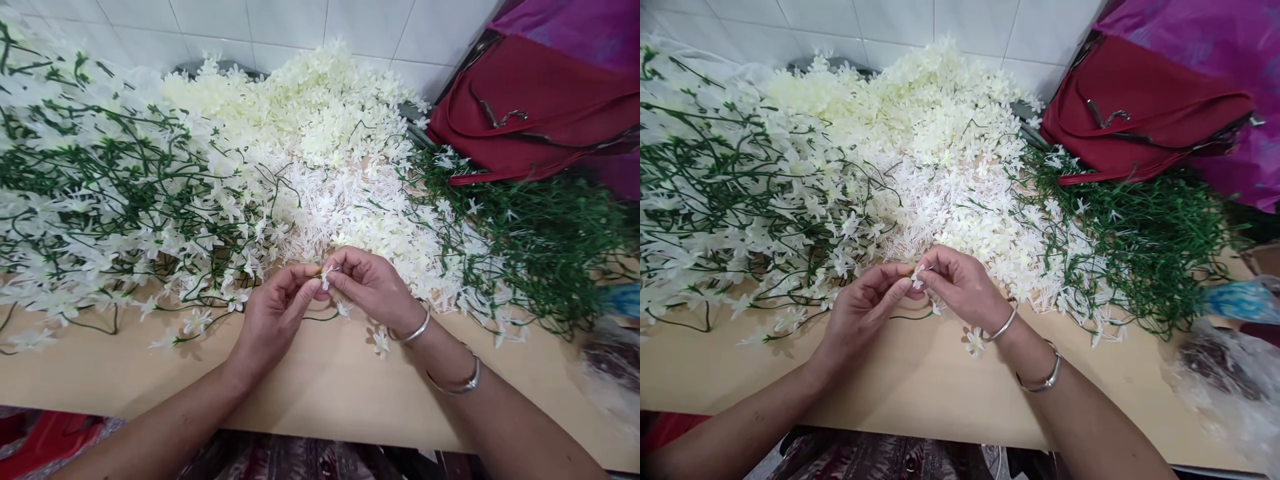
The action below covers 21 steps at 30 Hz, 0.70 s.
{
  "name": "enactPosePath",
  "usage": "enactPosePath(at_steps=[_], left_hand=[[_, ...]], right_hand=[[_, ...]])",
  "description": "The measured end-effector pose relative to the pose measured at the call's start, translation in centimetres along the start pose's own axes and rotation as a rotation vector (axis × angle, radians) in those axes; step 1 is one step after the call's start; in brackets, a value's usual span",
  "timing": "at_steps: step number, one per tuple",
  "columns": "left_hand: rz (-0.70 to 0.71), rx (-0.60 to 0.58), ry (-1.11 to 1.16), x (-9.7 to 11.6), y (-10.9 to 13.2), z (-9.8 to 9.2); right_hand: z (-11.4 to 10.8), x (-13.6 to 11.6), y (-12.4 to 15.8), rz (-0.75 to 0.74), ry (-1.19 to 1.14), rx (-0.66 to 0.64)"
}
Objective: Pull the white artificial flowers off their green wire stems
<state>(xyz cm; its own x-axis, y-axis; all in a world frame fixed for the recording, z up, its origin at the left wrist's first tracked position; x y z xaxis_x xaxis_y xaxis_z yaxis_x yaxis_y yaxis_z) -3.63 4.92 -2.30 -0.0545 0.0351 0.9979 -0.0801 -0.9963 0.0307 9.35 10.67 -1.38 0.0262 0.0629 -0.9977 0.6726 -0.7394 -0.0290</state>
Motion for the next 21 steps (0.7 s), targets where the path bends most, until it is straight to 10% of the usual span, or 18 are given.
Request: enactPosePath(at_steps=[21], left_hand=[[-0.028, 0.019, -0.037, 0.08, -0.13, -0.36]], right_hand=[[0.01, 0.39, -0.02, 0.006, 0.022, 0.07]])
Point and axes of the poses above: each hand's wrist, its own y-axis away from the middle knuckle, its own z-axis out of the palm, x = y × z, the point moved 9 cm from there along -y, towards the middle knuckle, and after that the axes turned 8 degrees about -x, right-handed, at the moved point
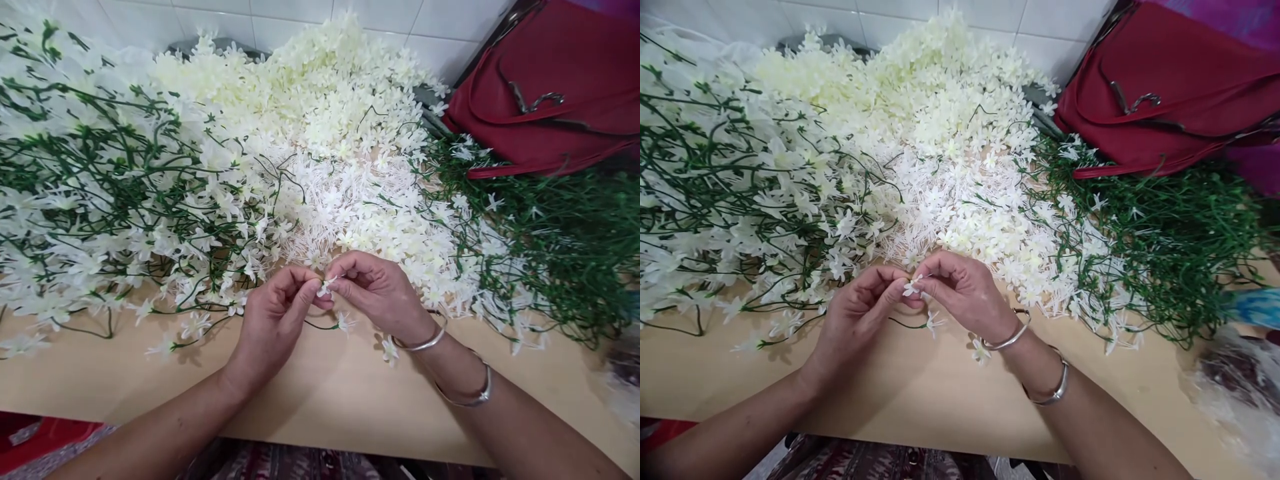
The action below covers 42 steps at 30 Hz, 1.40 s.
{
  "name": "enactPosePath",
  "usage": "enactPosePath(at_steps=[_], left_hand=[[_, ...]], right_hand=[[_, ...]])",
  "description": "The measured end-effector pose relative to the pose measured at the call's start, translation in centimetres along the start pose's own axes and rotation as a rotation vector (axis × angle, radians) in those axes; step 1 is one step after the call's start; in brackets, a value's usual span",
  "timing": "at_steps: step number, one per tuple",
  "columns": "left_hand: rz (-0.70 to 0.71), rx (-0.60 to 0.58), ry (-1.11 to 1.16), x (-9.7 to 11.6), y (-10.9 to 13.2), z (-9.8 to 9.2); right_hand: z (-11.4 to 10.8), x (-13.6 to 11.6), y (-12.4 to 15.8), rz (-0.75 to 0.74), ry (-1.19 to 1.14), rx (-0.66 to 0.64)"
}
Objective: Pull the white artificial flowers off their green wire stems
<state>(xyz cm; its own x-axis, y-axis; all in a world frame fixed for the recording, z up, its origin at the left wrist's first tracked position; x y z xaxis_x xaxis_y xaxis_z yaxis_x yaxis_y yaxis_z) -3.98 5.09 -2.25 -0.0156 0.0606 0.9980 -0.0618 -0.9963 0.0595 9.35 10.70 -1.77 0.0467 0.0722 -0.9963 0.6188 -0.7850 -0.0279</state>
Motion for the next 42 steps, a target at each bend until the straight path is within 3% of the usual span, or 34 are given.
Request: enactPosePath(at_steps=[10, 15, 19, 21, 23, 26, 28, 31, 34, 36, 39, 42], left_hand=[[0.04, 0.0, 0.123, 0.7, -0.4, 0.1], [0.048, -0.005, 0.221, 0.8, -0.1, -0.4], [0.179, 0.026, 0.158, 3.7, 1.2, -0.8], [0.319, 0.103, 0.076, 6.7, 1.9, -1.8], [0.475, 0.251, -0.052, 10.2, 2.5, -3.7], [0.748, 0.646, -0.497, 15.8, 4.4, -6.9], [0.728, 0.813, -0.833, 17.6, 4.4, -7.8], [0.654, 0.842, -1.001, 17.4, 4.0, -7.9], [0.76, 0.772, -0.951, 15.9, 4.8, -5.4], [0.812, 0.533, -0.896, 14.2, 4.4, -2.4], [0.745, 0.075, -0.836, 10.6, 2.7, 2.5], [0.624, -0.183, -0.724, 7.4, 1.4, 4.6]], right_hand=[[-0.5, -1.1, -0.2, 0.011, -0.003, -0.007], [-2.8, -5.2, 0.7, -0.054, 0.306, 0.074], [-2.4, -7.4, 2.7, -0.009, 0.66, -0.06], [-2.2, -6.9, 4.5, 0.078, 0.808, -0.111], [-2.0, -5.7, 6.4, 0.165, 0.923, -0.138], [-1.5, -4.4, 8.7, 0.211, 1.034, -0.135], [-1.0, -3.9, 9.5, 0.219, 1.049, -0.128], [-0.7, -3.3, 9.8, 0.251, 0.997, -0.12], [-1.0, -3.0, 9.6, 0.271, 0.902, -0.088], [-1.7, -3.2, 9.1, 0.249, 0.812, -0.008], [-3.0, -4.1, 8.3, 0.157, 0.603, 0.184], [-3.0, -4.9, 7.3, 0.072, 0.43, 0.262]])
Point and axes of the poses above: each hand's wrist, its own y-axis away from the middle knuckle, its own z-axis out of the palm, x = y × z, the point moved 9 cm from there along -y, towards the middle knuckle, and after that the axes turned 8 degrees about -x, right-handed, at the moved point
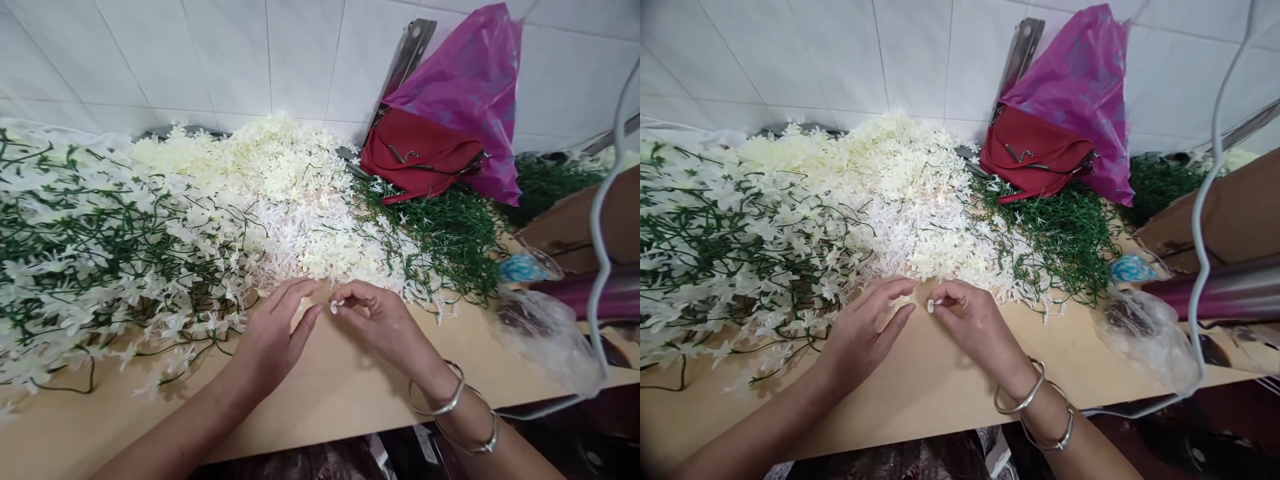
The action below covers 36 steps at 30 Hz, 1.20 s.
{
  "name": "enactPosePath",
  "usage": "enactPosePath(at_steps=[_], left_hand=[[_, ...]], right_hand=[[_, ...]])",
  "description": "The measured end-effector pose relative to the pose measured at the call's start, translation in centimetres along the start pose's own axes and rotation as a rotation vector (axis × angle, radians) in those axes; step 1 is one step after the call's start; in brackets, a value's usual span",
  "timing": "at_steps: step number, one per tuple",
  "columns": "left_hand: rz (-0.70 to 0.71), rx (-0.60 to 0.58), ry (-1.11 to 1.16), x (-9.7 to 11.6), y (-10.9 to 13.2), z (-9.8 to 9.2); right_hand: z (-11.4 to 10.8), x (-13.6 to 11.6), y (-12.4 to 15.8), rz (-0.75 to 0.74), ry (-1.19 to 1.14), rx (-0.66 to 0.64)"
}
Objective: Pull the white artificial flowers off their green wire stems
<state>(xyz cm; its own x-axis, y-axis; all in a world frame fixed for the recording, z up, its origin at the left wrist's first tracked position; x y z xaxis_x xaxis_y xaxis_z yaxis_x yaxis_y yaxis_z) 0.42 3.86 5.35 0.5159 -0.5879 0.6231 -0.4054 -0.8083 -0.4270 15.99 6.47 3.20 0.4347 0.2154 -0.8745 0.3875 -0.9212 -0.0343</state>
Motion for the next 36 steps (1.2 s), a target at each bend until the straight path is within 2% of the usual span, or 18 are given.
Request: enactPosePath(at_steps=[2, 5, 9, 11, 15, 18, 21, 24, 27, 30, 32, 36], left_hand=[[-0.035, -0.058, 0.107, -1.2, 0.1, 1.1], [-0.089, -0.071, 0.196, -2.7, 0.5, 1.5], [-0.149, -0.025, 0.2, -3.8, 0.9, 1.0], [-0.216, 0.047, 0.182, -4.6, 1.2, 0.2], [-0.416, 0.257, 0.283, -6.9, 2.1, -1.9], [-0.486, 0.371, 0.481, -8.1, 2.6, -2.6], [-0.507, 0.38, 0.573, -8.4, 2.5, -2.3], [-0.536, 0.332, 0.605, -8.5, 2.4, -1.5], [-0.55, 0.319, 0.651, -8.4, 2.5, -0.9], [-0.56, 0.305, 0.697, -8.4, 2.4, -0.4], [-0.575, 0.296, 0.733, -8.4, 2.3, -0.1], [-0.602, 0.313, 0.799, -8.7, 2.1, 0.2]], right_hand=[[0.6, -0.4, -0.4, -0.009, -0.075, 0.005], [1.6, -0.4, -0.6, 0.004, -0.114, 0.009], [2.4, 0.3, -0.8, 0.015, -0.106, -0.013], [2.2, 0.6, -1.3, 0.025, -0.064, -0.013], [1.5, -0.1, -3.5, -0.026, 0.183, 0.026], [2.8, -1.5, -5.7, -0.081, 0.527, -0.058], [4.3, -1.9, -7.2, -0.092, 0.831, -0.143], [4.1, -1.3, -7.5, -0.083, 0.906, -0.126], [2.1, -0.8, -7.1, -0.137, 0.68, 0.001], [-0.5, -0.7, -6.4, -0.254, 0.259, 0.169], [-1.7, 0.2, -6.3, -0.241, -0.028, 0.234], [-0.8, 1.5, -6.6, -0.14, -0.409, 0.2]])
Point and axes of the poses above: each hand's wrist, its own y-axis away from the middle knuckle, its own z-axis out of the palm, x = y × z, the point moved 9 cm from there along -y, towards the middle knuckle, and after that the axes turned 8 degrees about -x, right-handed, at the moved point
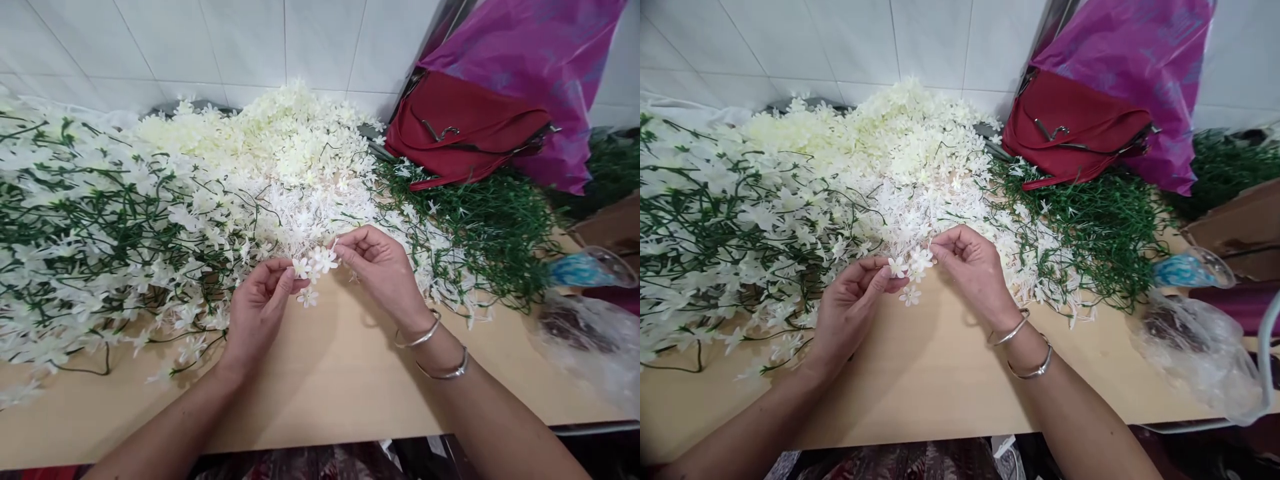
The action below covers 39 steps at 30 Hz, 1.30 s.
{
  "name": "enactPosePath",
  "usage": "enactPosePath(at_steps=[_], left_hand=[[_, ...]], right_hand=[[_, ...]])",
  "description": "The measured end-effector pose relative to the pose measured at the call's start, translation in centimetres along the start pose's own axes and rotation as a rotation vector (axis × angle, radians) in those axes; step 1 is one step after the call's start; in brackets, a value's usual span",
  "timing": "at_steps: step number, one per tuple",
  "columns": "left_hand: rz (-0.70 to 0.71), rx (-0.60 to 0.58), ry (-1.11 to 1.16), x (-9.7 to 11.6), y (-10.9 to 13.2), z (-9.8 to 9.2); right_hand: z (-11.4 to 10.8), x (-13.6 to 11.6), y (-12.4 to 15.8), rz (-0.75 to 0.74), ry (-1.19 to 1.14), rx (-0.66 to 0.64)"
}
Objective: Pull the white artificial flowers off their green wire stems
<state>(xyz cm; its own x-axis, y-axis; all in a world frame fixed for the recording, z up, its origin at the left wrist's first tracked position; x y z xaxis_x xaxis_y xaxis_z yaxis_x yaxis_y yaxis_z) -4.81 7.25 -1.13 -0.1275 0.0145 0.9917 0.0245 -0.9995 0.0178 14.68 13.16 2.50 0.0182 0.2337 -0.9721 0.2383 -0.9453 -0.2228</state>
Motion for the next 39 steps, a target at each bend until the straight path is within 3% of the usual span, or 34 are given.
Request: enactPosePath(at_steps=[3, 7, 13, 23, 29, 39], left_hand=[[-0.005, 0.014, 0.028, 0.0, -0.1, -0.1], [-0.008, 0.035, 0.028, 0.1, -0.2, -0.4], [-0.007, 0.032, 0.029, 0.1, -0.3, -0.4], [-0.034, -0.02, 0.086, 0.1, -0.2, 0.3], [-0.033, -0.038, 0.113, 0.1, -0.2, 0.4], [0.052, -0.092, 0.049, 0.2, -0.1, 0.8]], right_hand=[[1.2, -0.4, 0.4, -0.02, -0.104, -0.029], [1.6, -1.4, 0.9, -0.079, -0.076, 0.008], [2.9, -0.9, 1.2, -0.044, -0.151, -0.038], [3.9, -1.9, 2.3, -0.243, 0.192, -0.027], [5.2, -3.8, 2.9, -0.438, 0.474, -0.061], [4.3, -2.5, 2.4, -0.25, 0.441, -0.022]])
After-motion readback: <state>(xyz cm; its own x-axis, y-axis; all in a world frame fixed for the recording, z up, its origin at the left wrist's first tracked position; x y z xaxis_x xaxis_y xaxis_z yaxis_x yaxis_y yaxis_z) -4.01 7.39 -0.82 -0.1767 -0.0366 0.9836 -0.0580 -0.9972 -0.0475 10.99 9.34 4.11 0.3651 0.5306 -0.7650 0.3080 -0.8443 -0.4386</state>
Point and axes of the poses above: each hand's wrist, its own y-axis away from the middle knuckle, its own z-axis out of the palm, x = y × z, the point moved 9 cm from there along -y, towards the middle knuckle, and after that the axes turned 8 degrees about -x, right-handed, at the moved point
